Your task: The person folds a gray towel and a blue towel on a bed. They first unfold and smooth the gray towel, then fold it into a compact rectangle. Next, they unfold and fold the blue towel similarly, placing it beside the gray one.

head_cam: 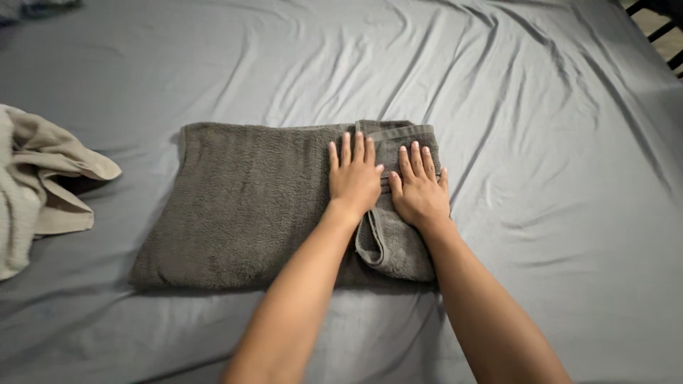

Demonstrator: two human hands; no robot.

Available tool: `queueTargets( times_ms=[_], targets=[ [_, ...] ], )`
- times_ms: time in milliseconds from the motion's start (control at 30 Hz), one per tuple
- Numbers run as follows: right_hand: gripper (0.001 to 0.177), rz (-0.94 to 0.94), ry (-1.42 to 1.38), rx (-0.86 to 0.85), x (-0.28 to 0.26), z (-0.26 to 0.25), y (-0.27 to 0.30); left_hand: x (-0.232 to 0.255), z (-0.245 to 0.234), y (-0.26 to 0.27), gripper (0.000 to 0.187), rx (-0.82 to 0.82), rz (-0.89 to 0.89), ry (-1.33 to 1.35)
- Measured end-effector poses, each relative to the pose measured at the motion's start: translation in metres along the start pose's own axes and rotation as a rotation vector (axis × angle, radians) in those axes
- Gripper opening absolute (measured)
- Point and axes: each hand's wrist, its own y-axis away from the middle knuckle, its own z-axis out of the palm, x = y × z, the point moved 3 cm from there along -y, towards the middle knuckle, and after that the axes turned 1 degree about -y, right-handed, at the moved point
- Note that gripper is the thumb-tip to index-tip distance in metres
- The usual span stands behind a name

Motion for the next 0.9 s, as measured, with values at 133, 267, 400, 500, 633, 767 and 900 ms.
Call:
queueTargets(
  times_ms=[133,267,400,500,633,767,900],
  targets=[
    [0.064,-0.034,-0.33,0.229,0.015,-0.012,0.002,-0.002,-0.023,0.024,0.067,0.151,0.026,0.082],
    [0.068,0.294,-0.502,0.196,0.056,-0.03,0.019,0.026,-0.025,0.043,0.061,0.137,0.106,0.291],
    [0.068,0.413,-0.543,-0.061,0.07,-0.042,0.04,0.04,-0.012,0.052,0.071,-0.102,0.004,0.323],
    [0.069,0.376,-0.529,-0.177,0.06,-0.044,0.048,0.035,-0.005,0.059,0.076,-0.094,-0.003,0.241],
    [0.066,0.367,-0.734,-0.212,0.048,-0.045,0.057,0.031,0.005,0.052,0.078,-0.093,0.008,0.219],
    [0.064,0.425,-1.097,-0.233,0.044,-0.051,0.061,0.03,-0.008,0.014,0.072,0.144,0.001,0.314],
    [0.068,0.378,-1.134,-0.215,0.043,-0.052,0.067,0.024,-0.014,-0.015,0.071,0.261,-0.015,0.903]
  ],
)
